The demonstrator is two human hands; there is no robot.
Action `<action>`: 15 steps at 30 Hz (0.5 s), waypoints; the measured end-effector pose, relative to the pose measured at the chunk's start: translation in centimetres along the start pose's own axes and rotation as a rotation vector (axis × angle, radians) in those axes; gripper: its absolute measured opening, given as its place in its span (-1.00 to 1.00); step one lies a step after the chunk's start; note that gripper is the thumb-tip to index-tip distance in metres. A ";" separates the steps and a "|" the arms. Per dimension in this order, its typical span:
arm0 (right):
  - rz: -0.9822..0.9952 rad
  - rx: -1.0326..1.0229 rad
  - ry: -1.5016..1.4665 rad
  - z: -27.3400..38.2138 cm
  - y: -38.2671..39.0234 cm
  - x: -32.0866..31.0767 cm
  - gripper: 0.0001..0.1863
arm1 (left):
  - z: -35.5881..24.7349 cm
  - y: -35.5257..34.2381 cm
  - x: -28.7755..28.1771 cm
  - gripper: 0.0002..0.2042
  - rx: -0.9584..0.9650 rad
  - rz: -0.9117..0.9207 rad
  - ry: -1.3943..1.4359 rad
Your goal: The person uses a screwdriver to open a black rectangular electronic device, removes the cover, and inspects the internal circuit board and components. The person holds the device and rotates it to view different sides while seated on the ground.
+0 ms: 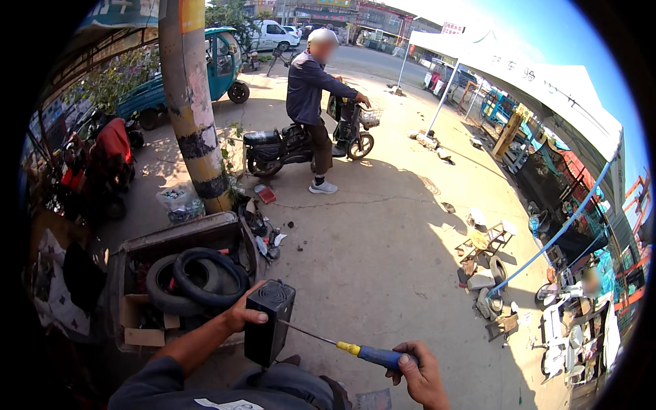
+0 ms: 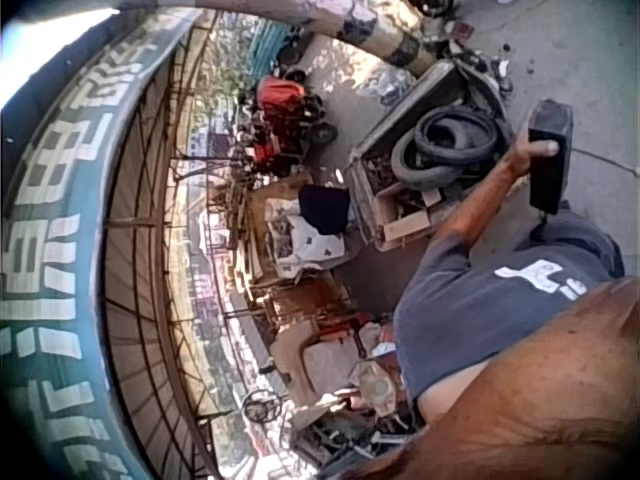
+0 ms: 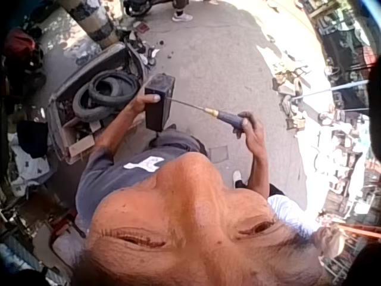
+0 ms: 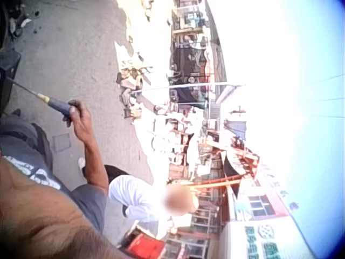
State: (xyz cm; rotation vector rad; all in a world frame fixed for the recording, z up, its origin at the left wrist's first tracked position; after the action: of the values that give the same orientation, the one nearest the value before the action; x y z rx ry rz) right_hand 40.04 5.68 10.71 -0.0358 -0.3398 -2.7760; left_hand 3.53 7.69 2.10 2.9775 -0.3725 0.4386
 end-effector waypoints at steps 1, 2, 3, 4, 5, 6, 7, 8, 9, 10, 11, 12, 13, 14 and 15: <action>-0.033 -0.139 0.055 1.1 0.0 0.2 -0.60 | 0.0 -0.1 0.1 -0.15 -0.001 0.003 -0.002; -0.067 -0.278 0.109 2.1 0.1 1.0 -0.61 | -0.1 -0.2 0.2 -0.15 -0.002 0.005 -0.004; -0.098 -0.419 0.161 3.1 0.3 1.4 -0.61 | -0.2 -0.2 0.3 -0.15 -0.004 0.006 -0.008; -0.080 -0.428 0.190 3.2 0.2 1.6 -0.61 | -0.3 -0.1 0.3 -0.15 -0.001 -0.002 -0.005; -0.062 -0.437 0.219 3.4 0.2 1.8 -0.62 | -0.4 -0.1 0.4 -0.15 0.001 -0.009 -0.001; -0.044 -0.447 0.249 3.5 0.1 2.0 -0.62 | -0.5 0.0 0.4 -0.15 0.004 -0.016 0.004; -0.040 -0.328 0.197 2.8 -0.1 1.7 -0.62 | -0.4 0.0 0.3 -0.15 0.002 -0.017 0.006; -0.036 -0.209 0.144 2.2 -0.1 1.3 -0.61 | -0.3 0.0 0.2 -0.14 -0.001 -0.017 0.008; -0.036 -0.090 0.092 1.4 0.0 0.9 -0.59 | -0.2 0.0 0.2 -0.14 -0.003 -0.013 0.012; -0.038 -0.088 0.073 1.3 0.1 0.6 -0.59 | -0.2 0.0 0.2 -0.14 -0.009 -0.008 0.013; -0.039 -0.086 0.055 0.9 0.2 0.3 -0.58 | -0.3 -0.1 0.3 -0.14 -0.014 -0.004 0.014; -0.041 -0.081 0.035 0.6 0.2 0.1 -0.58 | -0.2 -0.1 0.4 -0.14 -0.022 0.001 0.016; -0.053 -0.232 0.133 1.5 0.1 0.2 -0.59 | -0.1 -0.2 0.5 -0.15 -0.019 0.003 0.019; -0.066 -0.382 0.231 2.3 0.0 0.4 -0.59 | 0.0 -0.3 0.6 -0.16 -0.016 0.006 0.021; -0.071 -0.448 0.264 2.6 0.0 0.6 -0.59 | 0.1 -0.4 0.6 -0.16 -0.011 0.006 0.021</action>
State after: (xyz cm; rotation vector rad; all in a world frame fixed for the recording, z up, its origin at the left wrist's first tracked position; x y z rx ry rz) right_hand 39.46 6.16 13.30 0.2359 0.3547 -2.8207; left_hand 4.19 7.90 2.11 2.9595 -0.3803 0.4668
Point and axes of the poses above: each hand's wrist, its own y-axis away from the middle knuckle, its own x-axis out of the palm, z = x × y, the point moved 8 cm from there along -y, towards the middle knuckle, and after that the axes turned 5 degrees about -y, right-handed, at the moved point
